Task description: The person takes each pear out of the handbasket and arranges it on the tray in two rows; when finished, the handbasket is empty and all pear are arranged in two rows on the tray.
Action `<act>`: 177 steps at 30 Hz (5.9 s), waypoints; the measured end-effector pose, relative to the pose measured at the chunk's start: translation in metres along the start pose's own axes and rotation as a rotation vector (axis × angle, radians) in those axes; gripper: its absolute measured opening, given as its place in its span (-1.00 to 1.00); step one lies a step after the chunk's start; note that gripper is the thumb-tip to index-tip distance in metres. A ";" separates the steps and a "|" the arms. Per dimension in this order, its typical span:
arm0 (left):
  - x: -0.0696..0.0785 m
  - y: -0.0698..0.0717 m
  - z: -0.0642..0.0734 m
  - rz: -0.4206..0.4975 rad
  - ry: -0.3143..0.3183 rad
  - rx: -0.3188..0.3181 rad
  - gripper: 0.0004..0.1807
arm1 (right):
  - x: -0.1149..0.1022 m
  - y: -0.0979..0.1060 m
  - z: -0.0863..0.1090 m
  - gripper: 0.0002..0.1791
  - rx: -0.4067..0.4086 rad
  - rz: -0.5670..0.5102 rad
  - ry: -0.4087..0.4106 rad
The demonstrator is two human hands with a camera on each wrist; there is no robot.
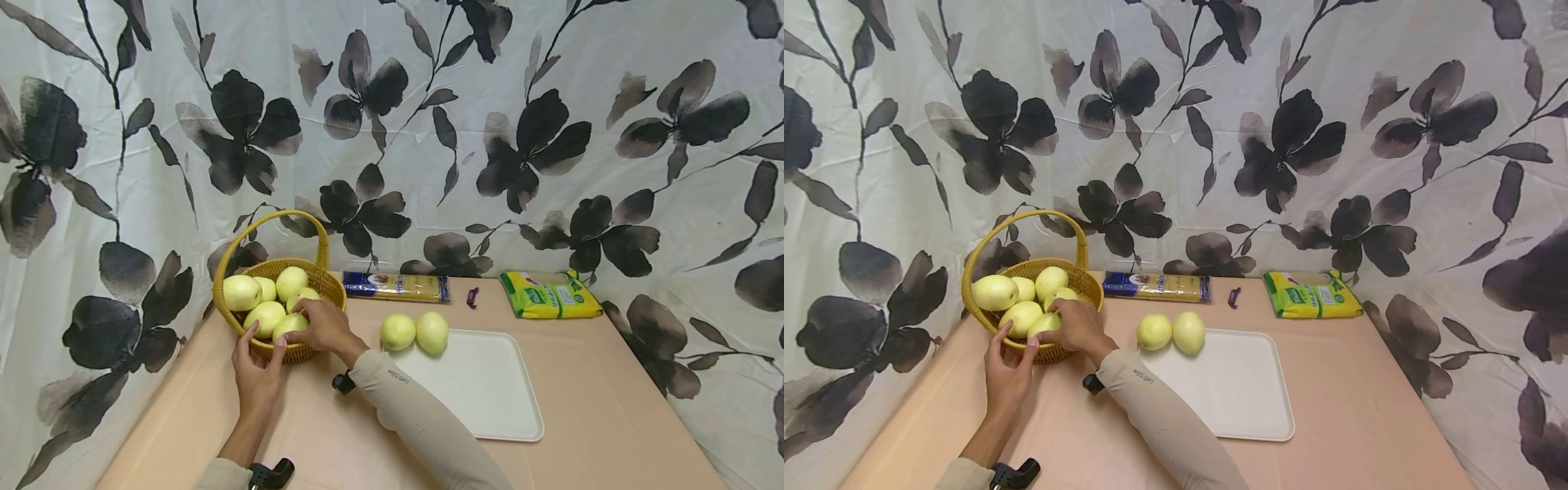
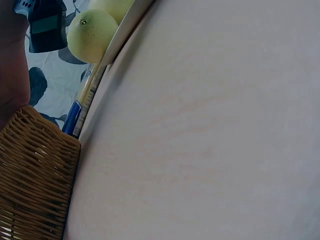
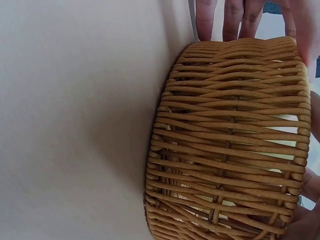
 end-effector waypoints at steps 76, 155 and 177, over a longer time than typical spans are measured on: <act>-0.002 0.001 0.001 0.011 0.001 -0.005 -0.20 | 0.135 0.168 0.092 -0.38 0.412 -0.535 -0.201; 0.004 -0.001 0.000 0.027 -0.007 -0.018 -0.22 | 0.282 0.186 0.144 -0.24 0.166 -0.186 -0.400; 0.005 -0.002 0.000 0.027 -0.006 -0.017 -0.22 | 0.200 0.241 0.126 -0.38 0.490 -0.283 -0.223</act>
Point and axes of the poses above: each hand's wrist, its own z-axis away from the middle knuckle, its own y-axis out of the back of the hand, x = y × z, the point moved 10 cm from there along -z, towards the middle knuckle, and after that the axes turned 12 degrees about x, right-handed, at the moved point
